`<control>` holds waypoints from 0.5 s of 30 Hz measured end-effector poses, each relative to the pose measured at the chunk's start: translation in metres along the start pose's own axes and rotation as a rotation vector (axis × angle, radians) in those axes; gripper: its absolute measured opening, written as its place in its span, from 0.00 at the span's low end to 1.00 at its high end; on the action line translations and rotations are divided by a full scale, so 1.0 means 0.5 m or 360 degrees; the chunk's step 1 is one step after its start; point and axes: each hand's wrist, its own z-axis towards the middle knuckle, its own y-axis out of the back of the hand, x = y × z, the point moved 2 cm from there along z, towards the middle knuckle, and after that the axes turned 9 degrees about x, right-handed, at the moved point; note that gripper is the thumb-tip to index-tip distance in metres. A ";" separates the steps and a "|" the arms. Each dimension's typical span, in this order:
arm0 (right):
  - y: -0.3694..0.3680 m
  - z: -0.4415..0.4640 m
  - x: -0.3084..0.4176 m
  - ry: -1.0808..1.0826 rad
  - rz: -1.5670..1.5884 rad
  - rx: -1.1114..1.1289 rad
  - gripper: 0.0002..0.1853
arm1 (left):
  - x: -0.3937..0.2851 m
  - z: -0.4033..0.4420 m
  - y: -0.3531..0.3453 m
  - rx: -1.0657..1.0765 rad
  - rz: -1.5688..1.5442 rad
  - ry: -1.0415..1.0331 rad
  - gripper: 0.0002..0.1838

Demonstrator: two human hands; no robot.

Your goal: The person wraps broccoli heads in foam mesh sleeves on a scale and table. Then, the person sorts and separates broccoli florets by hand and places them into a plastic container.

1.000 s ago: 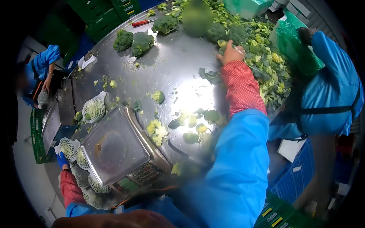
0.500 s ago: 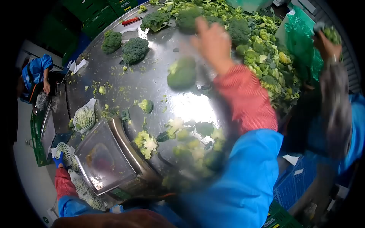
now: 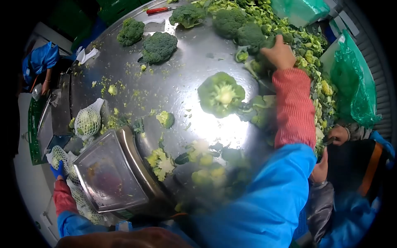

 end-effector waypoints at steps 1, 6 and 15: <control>0.010 -0.031 0.020 0.0152 -0.0084 0.0096 0.39 | 0.009 0.010 0.002 -0.0067 0.0137 0.0023 0.44; 0.069 -0.112 0.141 0.0745 0.0270 0.1037 0.32 | 0.008 0.022 -0.005 -0.0100 0.0242 -0.0025 0.47; -0.048 0.175 0.154 0.0258 -0.0001 -0.0118 0.61 | 0.005 0.020 -0.006 -0.0083 0.0429 -0.0225 0.46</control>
